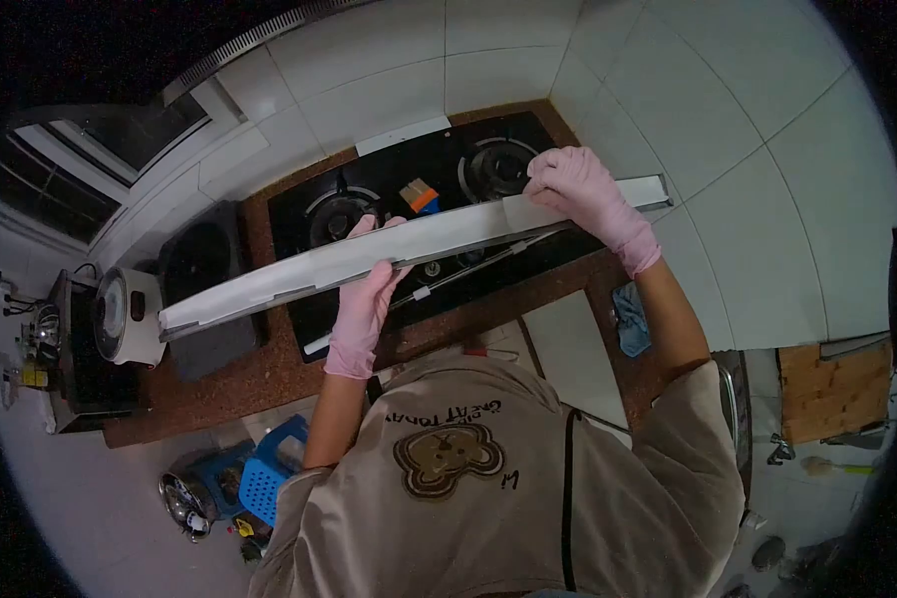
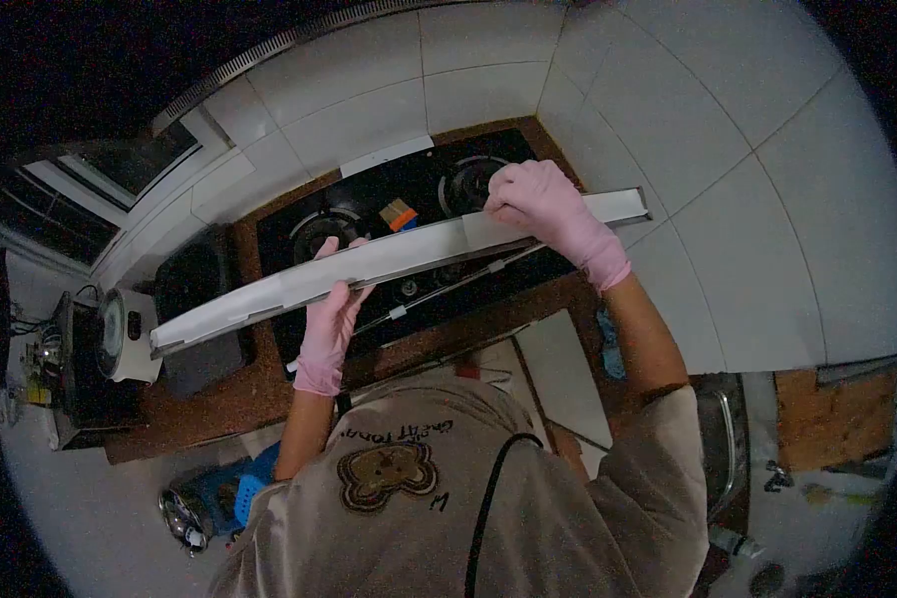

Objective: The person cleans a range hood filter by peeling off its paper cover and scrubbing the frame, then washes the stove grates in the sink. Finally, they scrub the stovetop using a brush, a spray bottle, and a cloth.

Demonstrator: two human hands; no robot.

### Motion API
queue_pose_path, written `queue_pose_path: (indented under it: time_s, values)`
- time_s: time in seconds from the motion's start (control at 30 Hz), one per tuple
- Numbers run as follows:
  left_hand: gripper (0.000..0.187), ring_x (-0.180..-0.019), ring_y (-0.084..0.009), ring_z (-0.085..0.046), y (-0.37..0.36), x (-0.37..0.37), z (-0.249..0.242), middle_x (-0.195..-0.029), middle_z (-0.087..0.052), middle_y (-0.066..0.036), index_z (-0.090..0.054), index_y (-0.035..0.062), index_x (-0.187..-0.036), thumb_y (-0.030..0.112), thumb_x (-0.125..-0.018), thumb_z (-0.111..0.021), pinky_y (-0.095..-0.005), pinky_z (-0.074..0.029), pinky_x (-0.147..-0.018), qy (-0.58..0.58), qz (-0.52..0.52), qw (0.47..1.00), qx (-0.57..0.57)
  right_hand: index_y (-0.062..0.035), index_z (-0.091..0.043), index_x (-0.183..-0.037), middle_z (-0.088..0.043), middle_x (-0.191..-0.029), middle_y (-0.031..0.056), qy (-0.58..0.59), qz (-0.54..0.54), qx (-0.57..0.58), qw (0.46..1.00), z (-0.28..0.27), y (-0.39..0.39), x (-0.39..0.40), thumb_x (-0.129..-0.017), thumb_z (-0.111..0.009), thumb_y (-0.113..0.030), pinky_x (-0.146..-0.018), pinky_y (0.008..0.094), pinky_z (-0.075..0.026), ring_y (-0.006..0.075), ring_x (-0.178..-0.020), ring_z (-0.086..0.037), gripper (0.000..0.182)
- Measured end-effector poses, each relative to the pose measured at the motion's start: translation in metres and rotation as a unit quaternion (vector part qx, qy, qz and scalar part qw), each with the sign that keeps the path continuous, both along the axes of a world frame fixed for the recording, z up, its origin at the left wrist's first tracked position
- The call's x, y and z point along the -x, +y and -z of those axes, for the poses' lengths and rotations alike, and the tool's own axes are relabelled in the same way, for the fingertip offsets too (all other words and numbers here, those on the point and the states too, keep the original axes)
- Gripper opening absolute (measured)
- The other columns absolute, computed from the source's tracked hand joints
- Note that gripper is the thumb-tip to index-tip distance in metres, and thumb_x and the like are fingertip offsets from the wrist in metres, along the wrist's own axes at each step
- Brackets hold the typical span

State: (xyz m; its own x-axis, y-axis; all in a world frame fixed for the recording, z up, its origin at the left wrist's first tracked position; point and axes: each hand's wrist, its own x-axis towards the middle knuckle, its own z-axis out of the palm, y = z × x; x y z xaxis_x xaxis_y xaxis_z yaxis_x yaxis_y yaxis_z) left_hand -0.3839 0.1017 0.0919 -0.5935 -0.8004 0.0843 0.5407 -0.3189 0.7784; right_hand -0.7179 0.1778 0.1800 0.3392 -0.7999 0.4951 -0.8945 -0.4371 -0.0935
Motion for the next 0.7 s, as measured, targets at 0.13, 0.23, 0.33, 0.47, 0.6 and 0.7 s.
queue_pose_path:
  time_s: [0.13, 0.23, 0.33, 0.47, 0.6, 0.7]
  values:
    - [0.064, -0.133, -0.0291, -0.050, -0.001, 0.000, 0.001, -0.147, -0.044, -0.021, -0.028, 0.0073, -0.151, 0.002, -0.095, -0.060, -0.0402, -0.049, -0.106, 0.038, 0.003, 0.999, -0.025, -0.0139, -0.061, -0.085, -0.063, -0.088, 0.0027, -0.010, -0.027, -0.007, 1.000, 0.009, -0.008, 0.006, -0.073, -0.074, -0.012, -0.073, 0.0394, -0.050, 0.0266, -0.085, -0.063, 0.018]
    - [0.065, -0.133, -0.0292, -0.049, 0.000, 0.000, 0.001, -0.147, -0.044, -0.022, -0.028, 0.0070, -0.151, 0.002, -0.095, -0.060, -0.0401, -0.049, -0.105, 0.028, -0.001, 0.999, -0.020, -0.0130, -0.061, -0.086, -0.065, -0.090, 0.0031, 0.068, 0.036, -0.061, 0.995, 0.002, -0.001, 0.002, -0.072, -0.074, -0.010, -0.074, 0.0401, -0.050, 0.0263, -0.088, -0.064, 0.020]
    - [0.065, -0.133, -0.0295, -0.049, 0.000, 0.001, 0.002, -0.147, -0.044, -0.022, -0.027, 0.0068, -0.151, 0.002, -0.095, -0.060, -0.0402, -0.049, -0.105, 0.029, -0.001, 0.999, -0.020, -0.0117, -0.063, -0.089, -0.068, -0.095, 0.0029, -0.041, -0.008, -0.022, 0.999, -0.002, 0.003, 0.004, -0.072, -0.074, -0.009, -0.078, 0.0396, -0.051, 0.0254, -0.093, -0.065, 0.021]
    - [0.070, -0.134, -0.0300, -0.049, 0.002, 0.002, -0.002, -0.148, -0.044, -0.020, -0.029, 0.0087, -0.152, 0.017, -0.094, -0.067, -0.0427, -0.048, -0.108, -0.010, -0.009, 1.000, -0.002, -0.0107, -0.065, -0.094, -0.069, -0.099, 0.0044, -0.132, 0.049, 0.007, 0.990, -0.023, 0.025, -0.006, -0.073, -0.076, -0.007, -0.080, 0.0383, -0.051, 0.0256, -0.096, -0.065, 0.024]
    - [0.070, -0.134, -0.0298, -0.048, -0.002, 0.002, 0.003, -0.148, -0.045, -0.020, -0.030, 0.0092, -0.152, 0.018, -0.094, -0.067, -0.0427, -0.047, -0.108, 0.003, -0.006, 1.000, 0.001, -0.0115, -0.069, -0.105, -0.069, -0.100, 0.0064, -0.113, 0.147, 0.058, 0.981, -0.017, 0.049, -0.016, -0.077, -0.076, -0.011, -0.082, 0.0389, -0.050, 0.0271, -0.097, -0.064, 0.028]
    - [0.069, -0.134, -0.0297, -0.048, -0.002, 0.002, 0.003, -0.147, -0.045, -0.020, -0.030, 0.0096, -0.152, 0.018, -0.094, -0.067, -0.0427, -0.047, -0.108, 0.002, -0.007, 1.000, 0.001, -0.0124, -0.069, -0.109, -0.068, -0.102, 0.0065, -0.065, 0.191, 0.033, 0.979, -0.005, 0.068, -0.045, -0.081, -0.075, -0.019, -0.087, 0.0410, -0.047, 0.0276, -0.103, -0.062, 0.030]
